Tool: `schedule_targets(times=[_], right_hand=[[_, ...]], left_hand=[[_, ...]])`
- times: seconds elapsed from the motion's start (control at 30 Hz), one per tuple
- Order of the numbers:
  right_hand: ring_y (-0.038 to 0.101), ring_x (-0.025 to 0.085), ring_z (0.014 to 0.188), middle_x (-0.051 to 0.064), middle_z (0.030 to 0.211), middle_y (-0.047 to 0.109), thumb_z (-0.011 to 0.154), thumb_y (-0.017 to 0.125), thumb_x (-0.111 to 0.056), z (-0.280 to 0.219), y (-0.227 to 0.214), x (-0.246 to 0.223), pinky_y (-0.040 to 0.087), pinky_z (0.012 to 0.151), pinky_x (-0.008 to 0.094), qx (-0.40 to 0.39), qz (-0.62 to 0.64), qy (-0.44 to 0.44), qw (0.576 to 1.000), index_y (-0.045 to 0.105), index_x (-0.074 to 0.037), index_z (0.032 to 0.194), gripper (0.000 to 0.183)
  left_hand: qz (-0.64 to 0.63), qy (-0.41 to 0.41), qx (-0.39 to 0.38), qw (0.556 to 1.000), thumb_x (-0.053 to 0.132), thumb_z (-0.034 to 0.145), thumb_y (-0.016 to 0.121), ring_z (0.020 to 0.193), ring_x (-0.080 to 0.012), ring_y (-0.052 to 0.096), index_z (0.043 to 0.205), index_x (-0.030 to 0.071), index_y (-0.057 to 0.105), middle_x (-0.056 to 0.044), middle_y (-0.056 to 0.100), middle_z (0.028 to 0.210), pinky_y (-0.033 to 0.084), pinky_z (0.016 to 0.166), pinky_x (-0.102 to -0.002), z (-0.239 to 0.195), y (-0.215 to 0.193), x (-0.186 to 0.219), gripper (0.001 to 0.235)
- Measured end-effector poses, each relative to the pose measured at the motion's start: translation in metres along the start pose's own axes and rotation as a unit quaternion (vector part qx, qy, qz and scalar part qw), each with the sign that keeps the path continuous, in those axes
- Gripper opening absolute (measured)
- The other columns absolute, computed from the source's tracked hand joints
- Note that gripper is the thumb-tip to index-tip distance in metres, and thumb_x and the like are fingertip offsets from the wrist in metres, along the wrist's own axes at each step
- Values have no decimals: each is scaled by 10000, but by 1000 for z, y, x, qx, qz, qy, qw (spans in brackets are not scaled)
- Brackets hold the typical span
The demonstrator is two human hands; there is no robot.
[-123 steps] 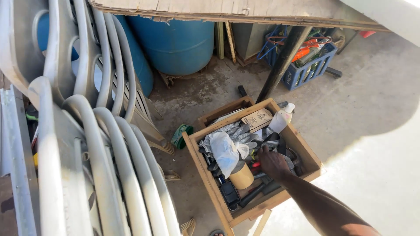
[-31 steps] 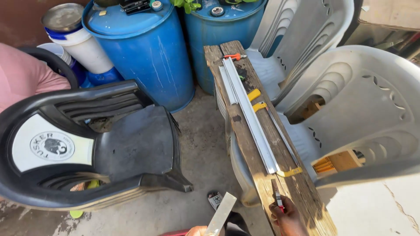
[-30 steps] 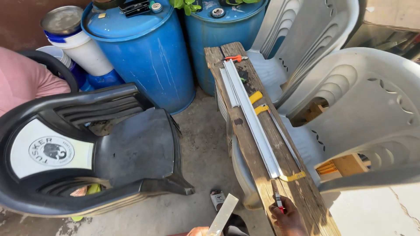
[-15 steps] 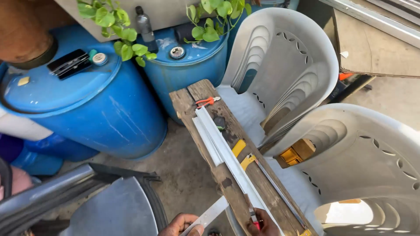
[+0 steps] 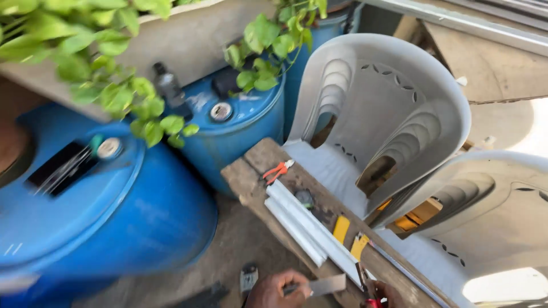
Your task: Measuring, marking, and cutting aluminum profiles using a hacksaw, tape measure, and pliers on a makeshift workbench.
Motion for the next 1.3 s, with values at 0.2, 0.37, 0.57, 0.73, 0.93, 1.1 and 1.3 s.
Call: schedule_targets(times=[0.2, 0.37, 0.57, 0.73, 0.93, 1.1, 1.3], right_hand=[[792, 131, 1026, -63, 1213, 762, 620, 918, -512, -34, 87, -48, 587, 956, 285, 188, -93, 27, 977, 765, -371, 1303, 714], [751, 240, 973, 18, 1164, 714, 661, 830, -395, -61, 84, -120, 575, 888, 438, 295, -11, 17, 955, 773, -272, 1222, 576], [722, 259, 1089, 35, 1234, 674, 724, 763, -314, -65, 80, -79, 587, 913, 443, 359, -41, -73, 930, 719, -247, 1342, 623], [716, 191, 1190, -43, 1270, 701, 771, 757, -291, -94, 36, -73, 597, 926, 446, 374, -51, -2, 926, 705, -342, 1369, 603], [701, 244, 1164, 44, 1239, 707, 784, 814, -257, -114, 11, -5, 536, 1053, 386, 436, -4, 2, 900, 727, -163, 1376, 606], [779, 249, 1113, -1, 1305, 746, 775, 754, -112, -112, -31, 38, 590, 947, 390, 416, -108, -91, 898, 767, -217, 1281, 517], [768, 357, 920, 16, 1150, 780, 730, 582, -65, -74, -90, 43, 505, 637, 707, 370, -306, -19, 877, 795, -317, 1113, 505]], left_hand=[[-9, 63, -118, 991, 413, 906, 729, 1094, 11, 732, 1236, 389, 817, 171, 799, 1077, 478, 1015, -132, 138, -56, -119, 342], [110, 125, -17, 986, 311, 912, 587, 999, -69, 708, 1119, 350, 812, 103, 736, 1102, 532, 932, -261, 140, -111, -44, 308], [175, 209, -85, 958, 294, 942, 555, 1010, -191, 711, 1168, 263, 790, 27, 746, 1187, 554, 900, -402, 190, -89, -8, 328], [194, 243, -45, 950, 236, 914, 573, 693, -142, 667, 1149, 263, 845, 57, 794, 1096, 509, 723, -333, 201, -74, 73, 360], [222, 161, -98, 957, 259, 949, 573, 601, -138, 508, 1215, 279, 875, -16, 739, 834, 400, 646, -321, 235, -50, 92, 403], [118, 135, -141, 974, 129, 941, 681, 617, -155, 396, 1194, 162, 959, -43, 499, 687, 324, 630, -302, 290, -43, 44, 378], [85, 166, -85, 979, 137, 929, 720, 578, -173, 381, 1209, 165, 967, -69, 481, 631, 295, 597, -310, 282, -50, -1, 374]])
Point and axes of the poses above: each hand's wrist, its own z-axis towards the middle knuckle, its own y-axis out of the palm, x = y × z, the point moved 4 cm from there along z, towards the middle knuckle
